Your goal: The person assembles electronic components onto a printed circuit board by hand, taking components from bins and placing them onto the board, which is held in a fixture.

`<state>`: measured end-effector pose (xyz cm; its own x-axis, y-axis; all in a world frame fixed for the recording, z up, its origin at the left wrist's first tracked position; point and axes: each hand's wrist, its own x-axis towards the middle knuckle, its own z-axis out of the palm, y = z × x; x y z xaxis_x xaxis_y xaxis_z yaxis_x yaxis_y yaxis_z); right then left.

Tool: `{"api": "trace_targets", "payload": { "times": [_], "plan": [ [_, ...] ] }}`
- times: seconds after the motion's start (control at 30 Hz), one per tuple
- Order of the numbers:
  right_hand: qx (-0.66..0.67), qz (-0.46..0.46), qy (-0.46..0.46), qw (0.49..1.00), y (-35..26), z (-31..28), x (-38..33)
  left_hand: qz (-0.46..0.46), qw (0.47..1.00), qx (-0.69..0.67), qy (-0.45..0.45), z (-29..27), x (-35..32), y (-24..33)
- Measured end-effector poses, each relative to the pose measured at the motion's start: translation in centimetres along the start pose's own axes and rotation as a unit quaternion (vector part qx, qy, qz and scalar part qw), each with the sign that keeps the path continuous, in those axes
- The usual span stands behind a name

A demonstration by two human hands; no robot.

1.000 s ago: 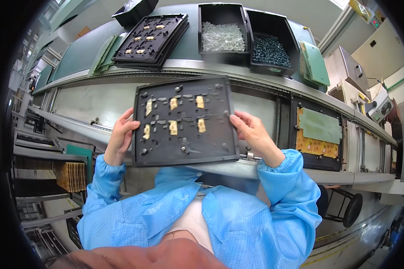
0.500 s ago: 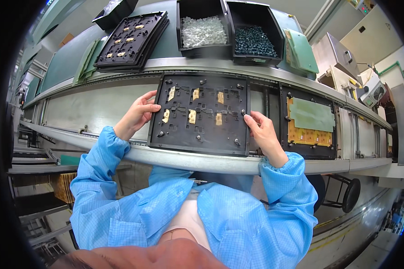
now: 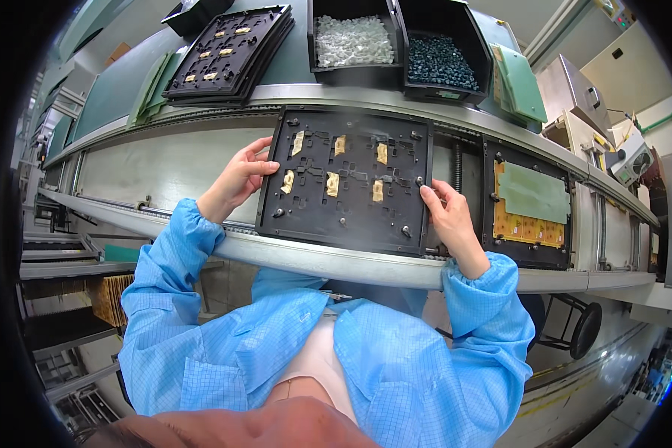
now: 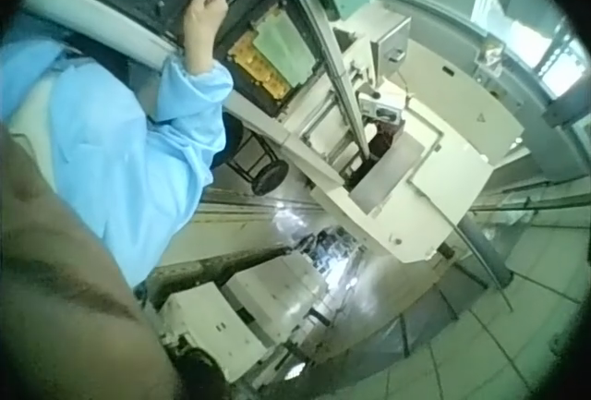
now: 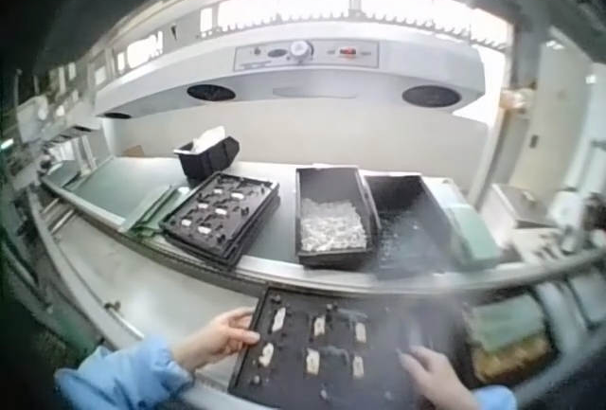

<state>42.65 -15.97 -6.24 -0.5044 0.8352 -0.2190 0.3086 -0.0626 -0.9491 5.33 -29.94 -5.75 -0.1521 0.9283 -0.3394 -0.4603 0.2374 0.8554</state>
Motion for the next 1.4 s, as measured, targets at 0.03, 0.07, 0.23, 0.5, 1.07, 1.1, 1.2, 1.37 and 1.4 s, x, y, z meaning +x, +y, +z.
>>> {"api": "trace_targets", "payload": {
  "times": [0.03,0.07,0.23,0.5,1.07,1.1,1.2,1.37,1.4],
  "plan": [
    [0.001,0.006,0.008,1.000,0.2,0.0,-0.1,-0.004,1.000,0.009,0.004,0.2,-0.2,-0.1],
    [0.001,0.006,0.007,1.000,0.0,0.1,-0.2,-0.008,1.000,0.018,0.008,0.2,-0.4,-0.1],
    [-0.148,0.026,-0.039,0.988,-2.0,-0.7,0.2,0.065,0.971,0.228,0.040,0.4,0.2,0.8],
    [-0.433,-0.269,0.345,0.788,-6.3,-5.3,12.7,0.353,0.685,0.582,0.260,5.9,10.7,6.3],
    [-0.472,-0.192,0.298,0.807,-4.4,-5.0,20.8,0.349,0.595,0.678,0.254,-0.5,11.6,6.3],
    [-0.485,-0.177,0.282,0.808,-3.4,-6.2,21.1,0.304,0.698,0.591,0.266,2.4,9.6,6.4],
    [-0.449,-0.192,0.256,0.834,-0.6,-12.2,22.4,0.437,0.612,0.584,0.305,6.1,5.8,4.3],
    [-0.504,-0.237,0.244,0.794,-0.4,-20.7,17.2,0.604,0.405,0.560,0.397,6.9,-7.9,1.5],
    [-0.493,-0.302,0.274,0.768,-0.2,-21.3,16.5,0.607,0.361,0.553,0.442,4.8,-10.8,0.6]
  ]
}}
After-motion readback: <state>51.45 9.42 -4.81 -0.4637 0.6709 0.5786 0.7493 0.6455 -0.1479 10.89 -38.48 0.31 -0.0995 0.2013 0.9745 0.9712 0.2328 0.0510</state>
